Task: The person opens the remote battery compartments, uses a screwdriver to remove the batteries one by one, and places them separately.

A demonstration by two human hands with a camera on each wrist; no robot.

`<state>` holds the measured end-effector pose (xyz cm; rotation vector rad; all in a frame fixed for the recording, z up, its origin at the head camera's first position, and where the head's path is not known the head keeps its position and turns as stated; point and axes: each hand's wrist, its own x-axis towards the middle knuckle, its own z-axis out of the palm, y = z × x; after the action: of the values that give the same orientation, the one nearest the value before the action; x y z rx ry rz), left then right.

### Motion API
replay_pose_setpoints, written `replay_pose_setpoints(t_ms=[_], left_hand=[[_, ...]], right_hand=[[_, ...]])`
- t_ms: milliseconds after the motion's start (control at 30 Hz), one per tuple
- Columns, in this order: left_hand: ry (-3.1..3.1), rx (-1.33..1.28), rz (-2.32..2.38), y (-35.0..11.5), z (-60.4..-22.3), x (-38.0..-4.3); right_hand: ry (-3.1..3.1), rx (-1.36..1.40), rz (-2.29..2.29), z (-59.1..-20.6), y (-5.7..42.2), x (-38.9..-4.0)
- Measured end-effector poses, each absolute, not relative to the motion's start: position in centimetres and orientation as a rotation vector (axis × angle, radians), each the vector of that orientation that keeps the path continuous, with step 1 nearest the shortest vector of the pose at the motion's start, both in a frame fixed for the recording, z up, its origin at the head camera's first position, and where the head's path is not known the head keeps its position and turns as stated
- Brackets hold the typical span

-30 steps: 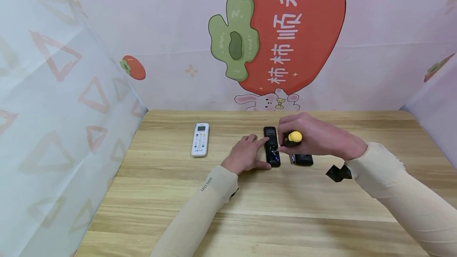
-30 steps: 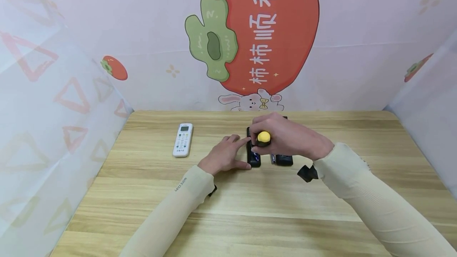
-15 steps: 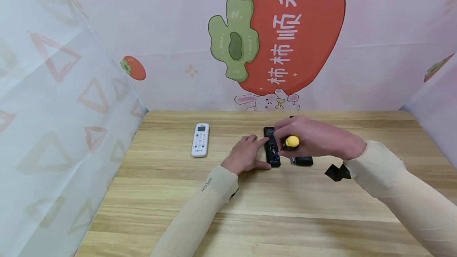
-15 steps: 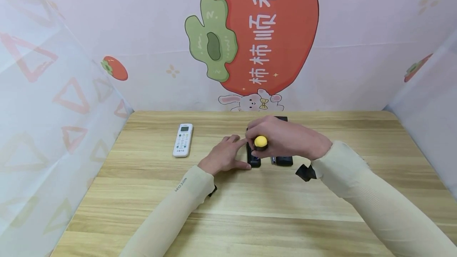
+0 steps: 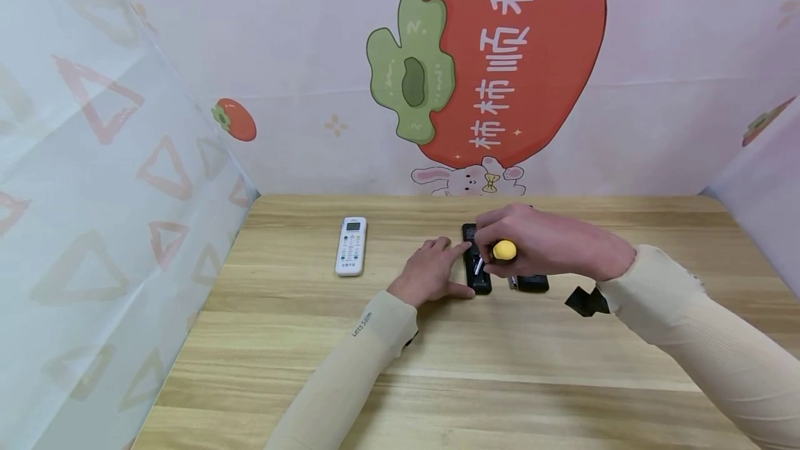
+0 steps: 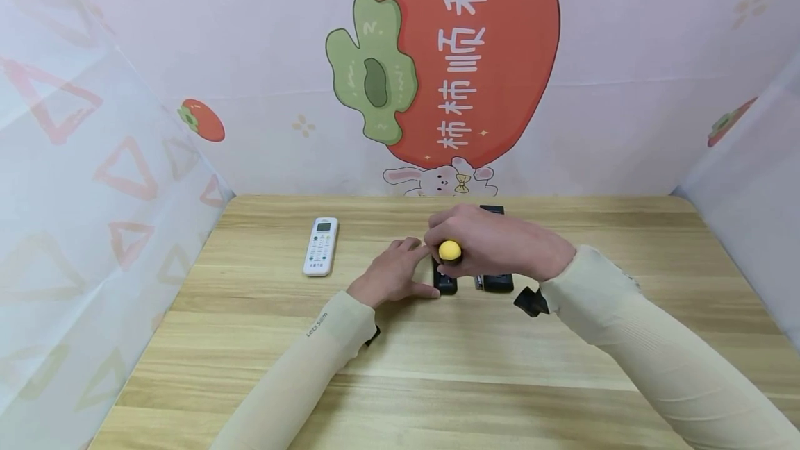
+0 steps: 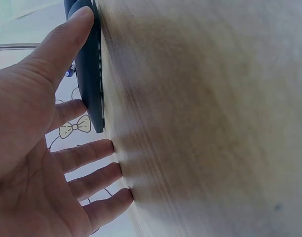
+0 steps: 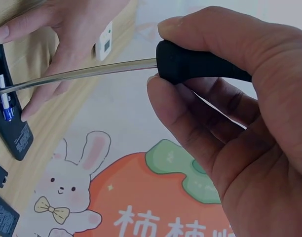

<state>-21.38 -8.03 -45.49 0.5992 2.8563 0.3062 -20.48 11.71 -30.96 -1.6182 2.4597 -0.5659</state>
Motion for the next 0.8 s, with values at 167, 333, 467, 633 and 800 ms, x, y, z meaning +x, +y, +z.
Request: replay_pose_setpoints(t_ms=[167, 333, 467, 633, 800], left_hand=[[2.850, 0.597, 0.319, -8.06, -45.44, -21.34], [2.853, 0.590, 0.325, -8.06, -45.47, -21.34], [2.855, 0.586, 0.328, -8.01, -45.50, -21.34], [2.857, 0.585, 0.324, -7.96, -45.53, -21.38], [2.861, 0.594, 0.301, -7.95, -45.61, -21.46]], right_hand=[[2.474, -1.593, -0.587, -30.82, 11.95, -20.46], [2.489, -1.583, -0.602, -30.75, 12.03, -20.47], [2.496, -1.586, -0.608, -30.68, 12.15, -20.50], [2.517, -1.590, -0.632, -30.45, 12.52, -20.59], [2.526, -1.593, -0.649, -30.45, 12.72, -20.80]])
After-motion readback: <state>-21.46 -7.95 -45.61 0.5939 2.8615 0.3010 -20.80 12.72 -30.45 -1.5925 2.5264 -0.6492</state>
